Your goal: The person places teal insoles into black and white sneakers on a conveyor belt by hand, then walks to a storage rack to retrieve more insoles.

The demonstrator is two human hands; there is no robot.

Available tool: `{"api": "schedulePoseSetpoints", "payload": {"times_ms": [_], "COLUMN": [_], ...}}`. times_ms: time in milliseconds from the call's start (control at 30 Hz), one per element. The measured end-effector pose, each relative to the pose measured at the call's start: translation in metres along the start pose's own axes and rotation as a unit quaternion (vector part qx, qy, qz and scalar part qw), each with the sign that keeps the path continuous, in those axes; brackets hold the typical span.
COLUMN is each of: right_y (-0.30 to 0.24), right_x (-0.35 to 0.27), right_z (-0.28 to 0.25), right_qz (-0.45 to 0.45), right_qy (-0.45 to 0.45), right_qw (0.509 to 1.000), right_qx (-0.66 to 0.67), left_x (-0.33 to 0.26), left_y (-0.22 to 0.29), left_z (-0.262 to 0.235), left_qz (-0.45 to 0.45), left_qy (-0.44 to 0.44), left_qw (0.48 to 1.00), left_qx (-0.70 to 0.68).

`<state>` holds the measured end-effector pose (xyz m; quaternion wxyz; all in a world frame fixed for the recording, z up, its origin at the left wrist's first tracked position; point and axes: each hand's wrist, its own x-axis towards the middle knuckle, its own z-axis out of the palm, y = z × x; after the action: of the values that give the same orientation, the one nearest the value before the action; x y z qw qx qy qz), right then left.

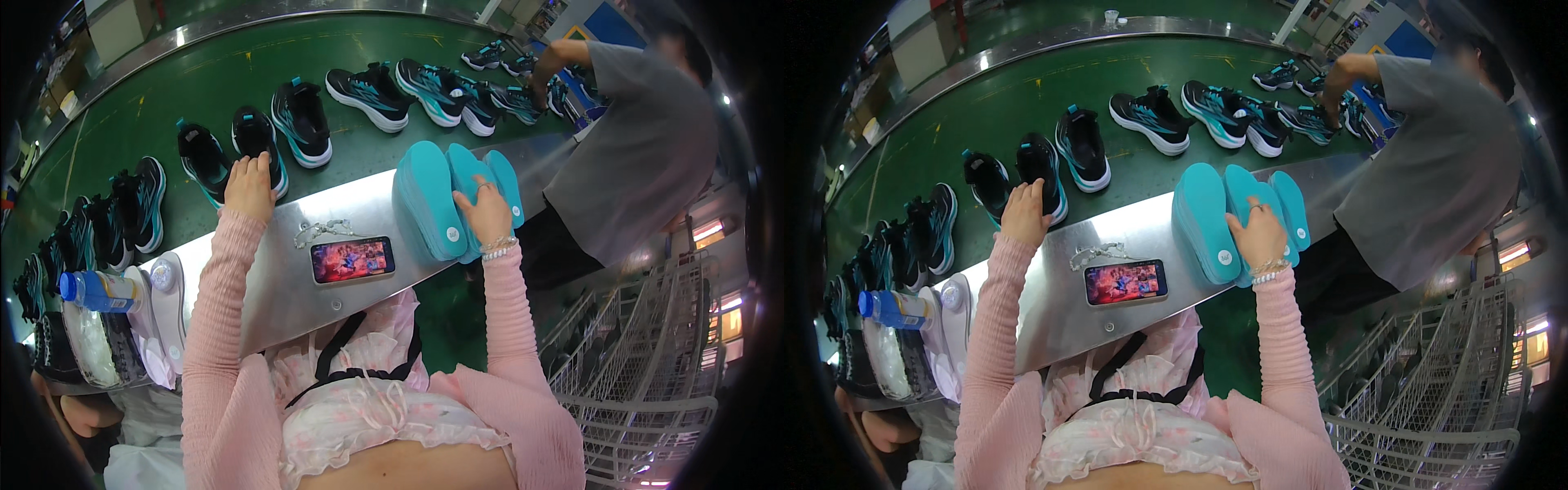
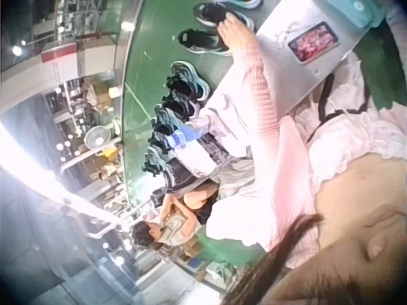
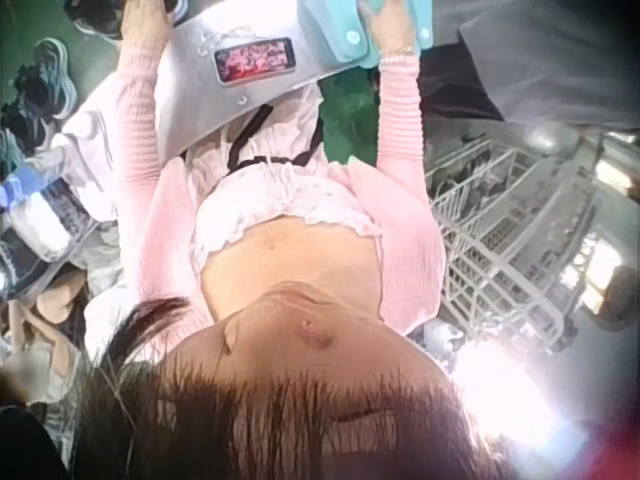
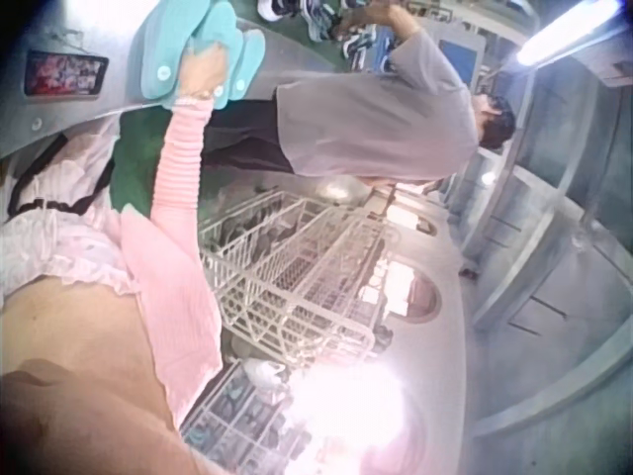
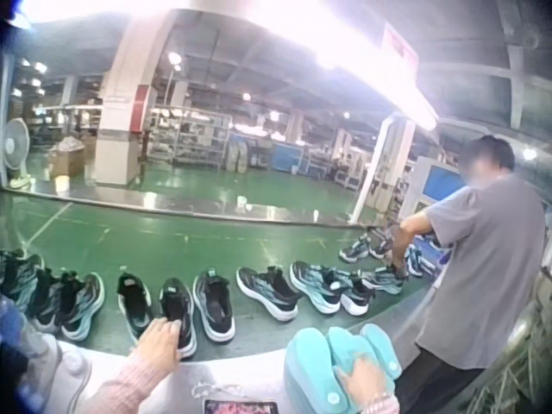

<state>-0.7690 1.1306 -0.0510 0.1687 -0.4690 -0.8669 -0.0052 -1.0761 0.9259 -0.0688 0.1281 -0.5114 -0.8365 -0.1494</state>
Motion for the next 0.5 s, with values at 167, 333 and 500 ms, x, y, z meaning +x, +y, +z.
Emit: {"api": "schedulePoseSetpoints", "payload": {"times_ms": [167, 333, 500], "right_y": [-0.017, 0.004, 0.017], "right_x": [-0.001, 0.005, 0.012], "right_z": [-0.005, -0.006, -0.011], "right_qz": [-0.001, 0.056, 0.135], "right_qy": [-0.058, -0.064, -0.238], "right_qw": [0.998, 0.992, 0.961], "right_qx": [-0.019, -0.092, -0.03], "left_x": [0.024, 0.023, 0.026], "left_y": [-0.011, 0.027, -0.005], "left_z": [0.024, 0.009, 0.011], "left_qz": [-0.066, -0.111, -0.097], "left_qy": [-0.116, -0.124, 0.153], "left_qw": [0.99, 0.981, 0.963], "left_qx": [-0.047, -0.102, -0.201]}}
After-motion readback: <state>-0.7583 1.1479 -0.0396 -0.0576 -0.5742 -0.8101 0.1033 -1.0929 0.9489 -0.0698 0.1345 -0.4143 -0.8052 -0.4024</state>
